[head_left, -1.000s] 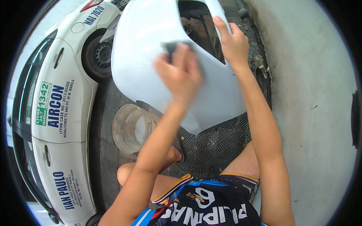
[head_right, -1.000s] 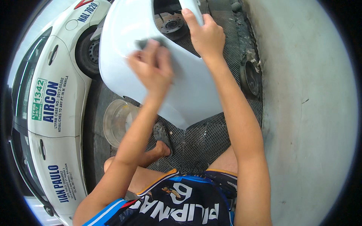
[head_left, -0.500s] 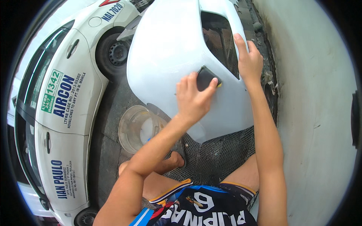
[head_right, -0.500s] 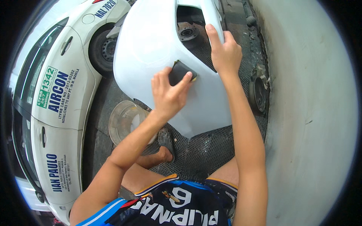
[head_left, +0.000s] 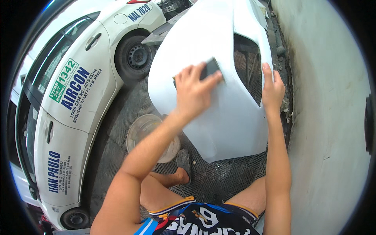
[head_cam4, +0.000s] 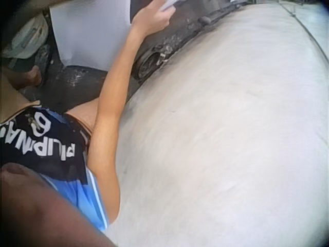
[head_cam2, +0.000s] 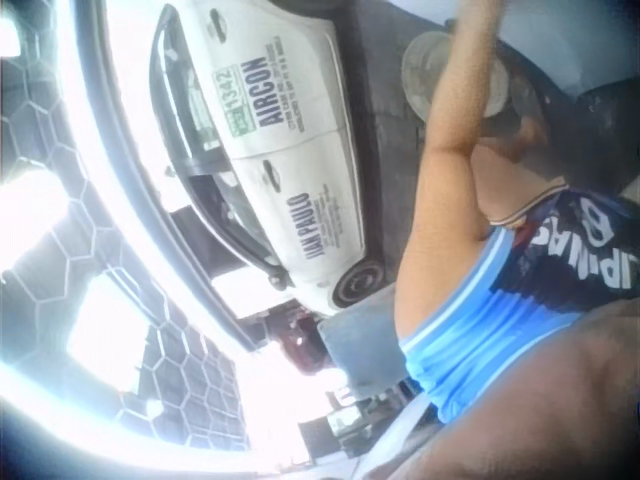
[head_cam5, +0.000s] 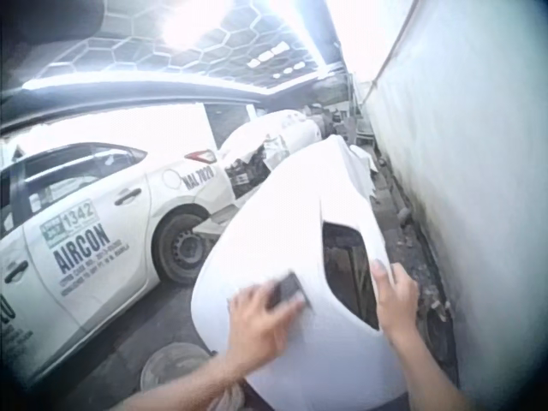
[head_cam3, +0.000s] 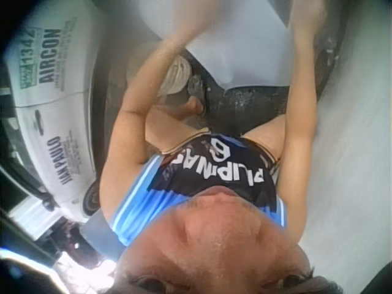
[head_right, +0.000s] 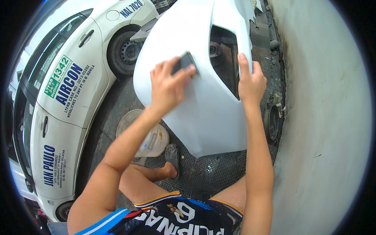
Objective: The person sands a white car bumper with a sanding block, repeatedly dipping it in a bucket of water and wiping the surface with their hand. The bumper is repositioned several times to access different areas.
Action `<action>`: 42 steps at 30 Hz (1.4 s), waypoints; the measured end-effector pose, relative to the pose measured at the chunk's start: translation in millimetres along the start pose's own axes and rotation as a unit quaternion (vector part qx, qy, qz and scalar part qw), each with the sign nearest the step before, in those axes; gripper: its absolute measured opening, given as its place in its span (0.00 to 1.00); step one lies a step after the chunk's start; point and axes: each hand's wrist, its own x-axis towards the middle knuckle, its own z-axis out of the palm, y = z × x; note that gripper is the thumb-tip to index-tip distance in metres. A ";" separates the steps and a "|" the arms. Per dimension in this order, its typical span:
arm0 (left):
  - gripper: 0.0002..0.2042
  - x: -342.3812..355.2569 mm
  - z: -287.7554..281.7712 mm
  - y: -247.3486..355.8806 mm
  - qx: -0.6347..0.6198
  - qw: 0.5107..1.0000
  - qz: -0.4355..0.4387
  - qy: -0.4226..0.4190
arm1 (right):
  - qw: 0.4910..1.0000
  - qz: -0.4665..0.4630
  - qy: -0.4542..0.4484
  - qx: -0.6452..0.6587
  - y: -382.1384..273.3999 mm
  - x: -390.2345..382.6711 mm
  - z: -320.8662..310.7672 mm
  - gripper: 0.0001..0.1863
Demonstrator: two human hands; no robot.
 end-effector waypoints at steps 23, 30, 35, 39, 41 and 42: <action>0.14 152.2 85.9 -67.8 0.059 0.983 -0.168 -0.036 | 0.999 -0.024 0.018 -0.023 11.9 5.8 0.1 0.38; 0.17 -6.8 32.8 -46.6 -0.014 0.994 0.034 0.102 | 1.000 -0.029 0.005 -0.011 11.8 5.4 -1.2 0.37; 0.11 94.6 31.0 -118.8 0.032 0.964 -0.265 0.003 | 0.999 -0.048 0.016 -0.004 12.6 5.7 0.2 0.37; 0.16 45.5 19.4 -39.7 0.012 0.983 -0.184 -0.019 | 0.999 -0.043 0.013 -0.003 13.0 4.6 -0.6 0.38; 0.19 -5.7 14.7 -1.2 -0.041 0.996 -0.020 0.070 | 0.999 -0.045 0.015 -0.002 13.1 4.7 -0.8 0.38; 0.19 -15.5 17.0 -7.6 -0.030 0.996 -0.059 0.054 | 0.999 -0.047 0.012 -0.005 13.5 4.7 -0.8 0.38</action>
